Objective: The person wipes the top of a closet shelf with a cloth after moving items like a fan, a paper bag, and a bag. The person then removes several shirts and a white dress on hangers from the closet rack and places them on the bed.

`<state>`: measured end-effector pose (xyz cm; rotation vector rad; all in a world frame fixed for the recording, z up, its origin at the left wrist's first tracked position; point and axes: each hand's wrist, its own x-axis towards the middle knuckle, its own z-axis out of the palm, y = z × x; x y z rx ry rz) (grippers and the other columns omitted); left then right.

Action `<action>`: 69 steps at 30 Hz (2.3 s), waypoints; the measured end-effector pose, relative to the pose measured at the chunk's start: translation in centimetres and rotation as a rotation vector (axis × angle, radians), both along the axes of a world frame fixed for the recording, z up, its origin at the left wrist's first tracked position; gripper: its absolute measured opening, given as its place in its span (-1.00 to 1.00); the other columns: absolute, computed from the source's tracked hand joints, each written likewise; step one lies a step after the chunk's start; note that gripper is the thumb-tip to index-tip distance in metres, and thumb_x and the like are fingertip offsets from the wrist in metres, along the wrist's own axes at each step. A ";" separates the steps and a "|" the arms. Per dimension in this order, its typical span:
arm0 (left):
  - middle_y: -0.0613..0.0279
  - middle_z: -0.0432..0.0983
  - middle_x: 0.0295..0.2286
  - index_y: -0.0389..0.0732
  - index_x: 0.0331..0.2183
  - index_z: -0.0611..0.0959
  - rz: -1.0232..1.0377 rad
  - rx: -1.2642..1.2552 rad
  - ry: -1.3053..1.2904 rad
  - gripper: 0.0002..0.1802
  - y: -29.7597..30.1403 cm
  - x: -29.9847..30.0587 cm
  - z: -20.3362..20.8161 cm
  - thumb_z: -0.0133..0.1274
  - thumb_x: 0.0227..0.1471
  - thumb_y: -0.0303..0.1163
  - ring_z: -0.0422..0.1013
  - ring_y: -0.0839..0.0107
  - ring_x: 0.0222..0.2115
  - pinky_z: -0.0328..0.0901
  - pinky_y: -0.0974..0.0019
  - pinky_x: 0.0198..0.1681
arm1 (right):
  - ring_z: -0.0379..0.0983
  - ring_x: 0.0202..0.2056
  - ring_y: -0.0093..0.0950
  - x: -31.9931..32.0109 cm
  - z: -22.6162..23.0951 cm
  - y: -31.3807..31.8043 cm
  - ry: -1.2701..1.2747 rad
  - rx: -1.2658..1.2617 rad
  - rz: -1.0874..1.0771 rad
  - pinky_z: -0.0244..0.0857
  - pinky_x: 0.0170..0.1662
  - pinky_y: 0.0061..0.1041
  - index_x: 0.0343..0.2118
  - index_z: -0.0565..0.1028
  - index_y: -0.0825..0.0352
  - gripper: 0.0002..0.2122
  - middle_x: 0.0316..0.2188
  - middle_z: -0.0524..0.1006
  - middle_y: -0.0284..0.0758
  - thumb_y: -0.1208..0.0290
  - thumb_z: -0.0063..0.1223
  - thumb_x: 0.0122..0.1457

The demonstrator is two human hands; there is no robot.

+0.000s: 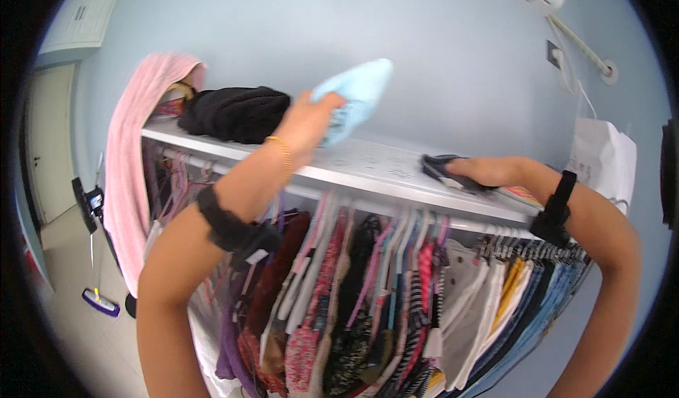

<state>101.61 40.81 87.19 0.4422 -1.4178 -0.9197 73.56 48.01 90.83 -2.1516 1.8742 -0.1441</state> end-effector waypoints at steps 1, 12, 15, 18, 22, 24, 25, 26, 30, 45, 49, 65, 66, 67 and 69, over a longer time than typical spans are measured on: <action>0.12 0.39 -0.38 -0.39 -0.19 0.37 0.012 -0.041 -0.025 -0.48 0.9 -0.7 0.3 -0.02 -0.16 -0.23 0.32 0.41 -0.39 0.22 0.38 -0.32 | 0.23 -0.26 -0.52 -1.5 0.0 -1.0 0.102 -0.111 0.076 0.09 -0.12 -0.47 -0.06 0.29 0.36 -0.54 -0.23 0.37 -0.30 0.08 -0.44 0.19; -0.35 0.32 -0.25 -0.47 -0.08 0.22 0.133 -0.195 0.162 -0.32 1.4 -0.9 0.4 -0.13 -0.17 -0.16 0.29 -0.08 -0.19 0.14 0.19 -0.08 | 0.27 -0.16 -0.40 10.0 1.1 -9.4 0.082 -0.023 -0.079 0.12 -0.08 -0.34 -0.02 0.27 0.35 -0.48 -0.11 0.34 -0.19 0.01 -0.31 0.11; -0.32 0.29 -0.21 -0.47 -0.07 0.20 0.154 -0.226 0.257 -0.32 0.4 -0.5 0.1 -0.13 -0.15 -0.16 0.26 -0.07 -0.17 0.11 0.19 -0.06 | 0.25 -0.13 -0.37 16.0 0.5 -9.1 0.030 -0.128 0.312 0.10 -0.05 -0.37 -0.05 0.30 0.38 -0.53 -0.11 0.35 -0.20 0.09 -0.22 0.09; -0.25 0.29 -0.21 -0.47 -0.07 0.19 0.173 -0.239 0.381 -0.33 0.3 0.0 0.1 -0.12 -0.13 -0.16 0.25 0.00 -0.18 0.10 0.19 -0.06 | 0.17 -0.05 -0.36 18.5 0.4 -7.1 0.116 -0.104 0.313 0.02 0.01 -0.38 -0.01 0.23 0.39 -0.51 -0.04 0.26 -0.17 0.10 -0.29 0.12; -0.22 0.30 -0.21 -0.47 -0.10 0.23 0.089 -0.224 0.346 -0.36 0.4 0.0 0.2 -0.12 -0.13 -0.17 0.26 0.05 -0.18 0.11 0.24 -0.08 | 0.05 0.07 -0.34 16.3 0.5 -1.4 0.208 -0.144 0.281 -0.10 0.10 -0.39 0.05 0.15 0.42 -0.49 0.06 0.15 -0.13 0.11 -0.38 0.15; -0.20 0.32 -0.23 -0.46 -0.11 0.24 0.093 -0.193 0.336 -0.36 0.1 0.2 0.1 -0.10 -0.14 -0.15 0.29 0.10 -0.19 0.13 0.29 -0.10 | 0.00 0.12 -0.33 13.4 0.2 1.3 0.234 -0.179 0.180 -0.16 0.15 -0.40 0.07 0.11 0.43 -0.48 0.11 0.09 -0.11 0.12 -0.42 0.17; -0.19 0.32 -0.23 -0.45 -0.11 0.25 0.104 -0.186 0.330 -0.37 0.0 0.2 0.0 -0.09 -0.14 -0.15 0.29 0.12 -0.19 0.13 0.29 -0.10 | -0.02 0.13 -0.27 11.4 0.0 2.3 0.239 -0.195 0.100 -0.15 0.15 -0.40 0.06 0.13 0.42 -0.50 0.11 0.07 -0.09 0.13 -0.38 0.16; -0.18 0.32 -0.24 -0.44 -0.11 0.25 0.108 -0.180 0.325 -0.37 0.2 0.0 0.1 -0.09 -0.13 -0.15 0.29 0.13 -0.19 0.13 0.30 -0.10 | -0.04 0.13 -0.21 9.3 -0.3 3.7 0.245 -0.211 0.010 -0.15 0.15 -0.39 0.05 0.16 0.41 -0.52 0.11 0.05 -0.06 0.15 -0.35 0.16; -0.11 0.34 -0.24 -0.42 -0.11 0.27 0.101 -0.139 0.251 -0.37 0.7 -0.2 0.2 -0.07 -0.14 -0.15 0.29 0.22 -0.21 0.15 0.33 -0.13 | 0.24 -0.09 -0.14 -2.6 -2.8 7.1 0.537 -0.517 0.102 0.09 0.00 -0.37 -0.16 0.32 0.42 -0.63 -0.11 0.33 -0.08 0.23 -0.35 0.12; 0.01 0.34 -0.31 -0.29 -0.09 0.19 0.060 0.023 -0.397 -0.45 5.3 -12.3 3.9 -0.13 -0.08 -0.19 0.36 0.30 -0.41 0.31 0.25 -0.47 | 0.30 -0.53 -0.28 -11.5 -11.7 20.3 0.052 -1.218 -0.442 0.19 -0.41 -0.39 -0.53 0.35 0.47 -0.84 -0.61 0.37 -0.11 0.45 -0.13 -0.06; -0.10 0.28 -0.22 -0.24 -0.04 0.17 0.170 0.112 -0.542 -0.39 6.6 -22.4 4.8 -0.08 -0.11 -0.20 0.34 0.17 -0.29 0.33 0.16 -0.34 | 0.21 -0.56 -0.58 -10.6 -21.9 24.1 -0.395 -1.016 -0.548 0.16 -0.48 -0.50 -0.55 0.33 0.45 -0.91 -0.69 0.30 -0.28 0.53 -0.16 -0.09; -0.17 -0.04 0.06 -0.19 0.11 0.01 0.685 -0.751 -1.315 0.32 6.5 -6.2 8.0 0.22 -0.64 0.23 -0.16 -0.05 0.11 -0.15 -0.07 0.10 | 0.36 -0.35 -0.44 -7.9 -32.8 31.0 -1.226 -0.887 -0.671 0.28 -0.30 -0.49 -0.20 0.36 0.50 -0.67 -0.38 0.44 -0.20 0.32 -0.16 0.08; -0.18 0.10 0.00 -0.23 0.10 0.02 0.732 -0.676 -1.401 0.33 5.0 -1.4 8.7 0.25 -0.67 0.20 -0.04 -0.01 0.07 -0.07 0.10 0.11 | 0.37 -0.37 -0.41 -7.8 -32.5 30.3 -1.448 -0.950 -0.644 0.30 -0.34 -0.47 -0.19 0.34 0.51 -0.68 -0.40 0.43 -0.19 0.35 -0.17 0.08; -0.16 0.17 -0.04 -0.24 0.10 0.02 0.833 -0.609 -1.391 0.33 3.9 3.2 8.4 0.27 -0.68 0.17 0.07 0.00 0.02 -0.02 0.11 0.08 | 0.37 -0.24 -0.43 -10.4 -34.1 30.4 -1.691 -0.861 -0.431 0.24 -0.14 -0.47 -0.17 0.37 0.36 -0.59 -0.26 0.44 -0.29 0.10 -0.22 0.10; -0.13 0.20 -0.05 -0.22 0.10 0.03 0.838 -0.388 -1.538 0.30 3.5 9.0 7.8 0.26 -0.65 0.15 0.18 0.02 -0.04 0.07 0.17 0.03 | 0.33 -0.14 -0.39 -10.7 -32.1 30.0 -1.609 -0.833 -0.177 0.21 -0.05 -0.42 -0.05 0.29 0.28 -0.55 -0.16 0.40 -0.30 0.05 -0.27 0.12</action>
